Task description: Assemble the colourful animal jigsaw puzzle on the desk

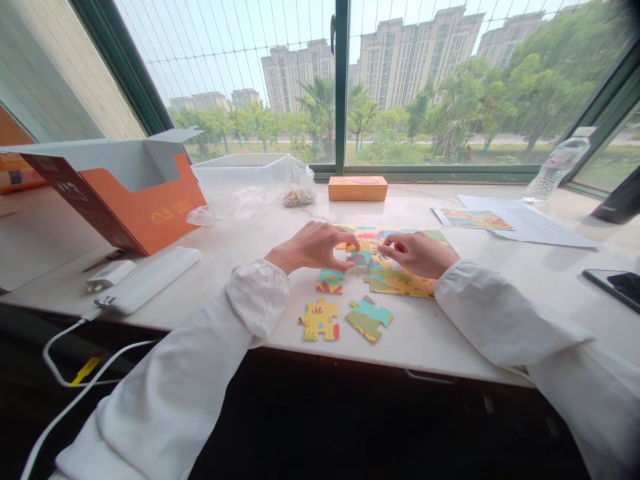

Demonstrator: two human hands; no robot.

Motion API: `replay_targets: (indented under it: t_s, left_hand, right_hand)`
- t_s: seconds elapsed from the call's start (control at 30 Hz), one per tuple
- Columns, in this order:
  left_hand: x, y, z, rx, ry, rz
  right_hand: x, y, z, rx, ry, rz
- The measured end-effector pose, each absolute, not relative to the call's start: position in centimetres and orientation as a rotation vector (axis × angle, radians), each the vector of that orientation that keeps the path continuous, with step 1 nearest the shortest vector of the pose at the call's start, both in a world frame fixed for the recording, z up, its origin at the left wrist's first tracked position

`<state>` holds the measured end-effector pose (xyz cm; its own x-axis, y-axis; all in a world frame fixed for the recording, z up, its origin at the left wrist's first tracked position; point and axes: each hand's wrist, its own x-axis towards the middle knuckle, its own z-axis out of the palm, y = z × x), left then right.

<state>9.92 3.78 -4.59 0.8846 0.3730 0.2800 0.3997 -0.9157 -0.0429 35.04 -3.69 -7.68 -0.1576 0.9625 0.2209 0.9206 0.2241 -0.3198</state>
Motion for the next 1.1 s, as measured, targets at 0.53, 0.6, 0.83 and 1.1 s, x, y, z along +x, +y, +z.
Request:
replay_targets:
  t_s: [0.53, 0.6, 0.83, 1.1]
  left_hand:
    - [12.7, 2.0, -6.5, -2.956, -0.683, -0.665]
    - [12.6, 2.1, -6.7, -2.981, -0.674, -0.605]
    - [12.2, 2.6, -6.7, -2.993, -0.699, -0.532]
    - [12.2, 2.6, -6.5, -2.964, -0.735, -0.512]
  right_hand:
    - [40.4, -2.2, -6.1, -1.981, -2.098, 0.666]
    - [41.6, -2.0, -6.3, -2.024, -2.127, 0.691]
    - [42.6, -1.5, -6.8, -2.088, -2.138, 0.75]
    - [42.6, -1.8, -6.2, -2.15, -2.04, 0.773]
